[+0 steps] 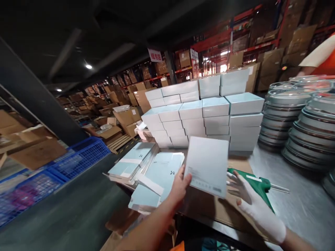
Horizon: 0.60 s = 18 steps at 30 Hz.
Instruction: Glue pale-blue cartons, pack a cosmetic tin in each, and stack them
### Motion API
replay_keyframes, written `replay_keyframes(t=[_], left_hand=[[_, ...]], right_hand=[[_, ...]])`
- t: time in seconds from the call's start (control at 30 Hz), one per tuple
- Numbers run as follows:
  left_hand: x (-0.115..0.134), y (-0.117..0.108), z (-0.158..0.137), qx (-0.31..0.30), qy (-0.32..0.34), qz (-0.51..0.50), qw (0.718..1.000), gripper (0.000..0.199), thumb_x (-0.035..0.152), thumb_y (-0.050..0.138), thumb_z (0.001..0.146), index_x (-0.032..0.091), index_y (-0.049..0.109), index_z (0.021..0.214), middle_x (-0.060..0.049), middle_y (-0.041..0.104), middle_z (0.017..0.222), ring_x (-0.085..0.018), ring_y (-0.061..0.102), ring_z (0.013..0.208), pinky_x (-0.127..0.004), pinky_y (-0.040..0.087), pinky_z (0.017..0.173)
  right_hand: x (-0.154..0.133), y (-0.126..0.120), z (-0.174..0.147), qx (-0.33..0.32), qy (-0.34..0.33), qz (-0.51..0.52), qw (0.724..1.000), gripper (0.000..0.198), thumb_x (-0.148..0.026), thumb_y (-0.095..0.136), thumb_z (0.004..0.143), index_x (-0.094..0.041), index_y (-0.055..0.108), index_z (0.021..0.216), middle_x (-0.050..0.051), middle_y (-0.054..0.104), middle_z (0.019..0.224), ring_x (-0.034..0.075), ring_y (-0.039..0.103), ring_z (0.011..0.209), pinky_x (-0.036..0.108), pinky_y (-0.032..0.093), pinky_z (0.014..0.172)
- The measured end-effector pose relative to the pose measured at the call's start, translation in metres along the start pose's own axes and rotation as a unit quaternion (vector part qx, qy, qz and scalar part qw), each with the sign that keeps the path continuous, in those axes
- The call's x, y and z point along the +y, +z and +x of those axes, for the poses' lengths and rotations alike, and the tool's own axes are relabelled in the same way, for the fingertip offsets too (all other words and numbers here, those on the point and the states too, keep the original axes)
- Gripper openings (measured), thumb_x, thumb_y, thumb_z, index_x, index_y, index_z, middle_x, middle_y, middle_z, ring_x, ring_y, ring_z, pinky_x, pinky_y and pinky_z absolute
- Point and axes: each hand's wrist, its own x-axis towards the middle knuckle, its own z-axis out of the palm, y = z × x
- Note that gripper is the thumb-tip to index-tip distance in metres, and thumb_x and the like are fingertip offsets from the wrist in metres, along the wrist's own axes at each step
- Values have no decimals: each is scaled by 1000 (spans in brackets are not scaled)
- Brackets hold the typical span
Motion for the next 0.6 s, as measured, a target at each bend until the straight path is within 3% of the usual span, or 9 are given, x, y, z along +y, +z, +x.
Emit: replay_keyframes(t=[0.07,0.13,0.23,0.33,0.47,0.6], left_hand=[[44,-15,36,107,21,3,994,68,68,91,72,21,65,114,-10,78,102,-24,76,82,-32,61,61],[93,-35,77,253,73,20,965,56,60,90,74,23,59,102,-4,74,92,-18,70,72,-25,54,53],[162,-67,139,333,122,40,934,34,49,73,96,23,51,101,1,66,91,-12,62,73,-22,54,61],[212,-92,193,382,144,70,910,21,39,59,109,20,50,105,0,64,101,-11,60,84,-27,58,76],[240,-111,246,414,114,113,896,31,43,60,110,14,59,121,-7,65,117,-16,64,93,-35,61,83],[232,-123,281,384,99,174,901,37,44,67,107,16,65,131,-9,70,119,-19,70,93,-36,63,79]], right_hand=[[23,8,-5,-76,-15,-69,995,96,-73,70,91,-22,47,169,23,46,173,42,54,154,58,49,126],[46,17,-11,-145,-46,-146,977,82,-63,74,91,-22,61,160,23,48,171,44,51,157,60,44,129],[70,28,-16,-210,-113,-217,947,62,-52,78,90,-23,75,145,21,52,169,45,44,160,65,37,131],[79,28,-15,-229,-129,-227,938,53,-45,76,93,-26,76,143,19,53,168,44,45,160,67,37,130],[82,21,-13,-224,-138,-215,941,48,-42,69,100,-27,76,145,19,56,166,40,48,158,63,41,130],[80,19,-12,-214,-154,-220,939,46,-37,68,99,-26,76,143,18,61,161,39,55,154,59,44,129]])
